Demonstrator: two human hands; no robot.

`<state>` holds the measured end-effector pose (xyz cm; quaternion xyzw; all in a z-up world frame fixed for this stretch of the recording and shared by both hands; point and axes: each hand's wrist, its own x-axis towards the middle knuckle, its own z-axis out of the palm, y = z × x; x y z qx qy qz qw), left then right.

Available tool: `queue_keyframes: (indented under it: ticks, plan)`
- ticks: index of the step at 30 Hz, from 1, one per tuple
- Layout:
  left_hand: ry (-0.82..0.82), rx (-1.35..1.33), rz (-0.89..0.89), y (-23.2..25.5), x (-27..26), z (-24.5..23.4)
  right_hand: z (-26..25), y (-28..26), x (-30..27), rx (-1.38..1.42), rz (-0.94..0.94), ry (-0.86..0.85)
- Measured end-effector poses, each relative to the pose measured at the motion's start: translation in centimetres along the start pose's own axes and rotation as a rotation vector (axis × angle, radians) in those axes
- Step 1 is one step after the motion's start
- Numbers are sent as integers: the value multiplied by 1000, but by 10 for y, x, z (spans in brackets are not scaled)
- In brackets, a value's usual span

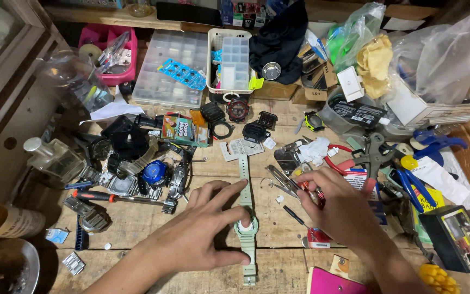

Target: The person uses a small screwdriver to unscrew the back of a light green wristwatch. They remove the back cover, place it on the table, and then use the screwdriver to adjust the internal components of the watch.

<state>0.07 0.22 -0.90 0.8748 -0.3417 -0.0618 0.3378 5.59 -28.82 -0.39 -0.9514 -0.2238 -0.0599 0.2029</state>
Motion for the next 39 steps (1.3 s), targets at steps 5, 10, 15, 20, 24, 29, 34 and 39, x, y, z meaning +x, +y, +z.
queue_keyframes:
  ticks: [5,10,15,20,24,29,34,39]
  plan:
    - [-2,-4,-3,-1,0,1,6,12,0,-7,-42,82]
    - [-30,-14,-13,1,1,-3,11,24,-3,-71,33,111]
    - [-39,-30,-26,2,0,-4,9,17,-3,-117,-48,135]
    - [-29,-18,-18,1,1,-3,6,11,-3,-168,69,71]
    - [-66,-19,-44,4,2,-6,13,16,-5,-208,110,85]
    - [-85,-34,-65,4,2,-7,9,25,-3,156,138,99]
    - [-85,-25,-62,5,2,-7,-10,5,4,269,219,124]
    - [-63,-17,-43,3,1,-5,-21,-18,3,484,264,206]
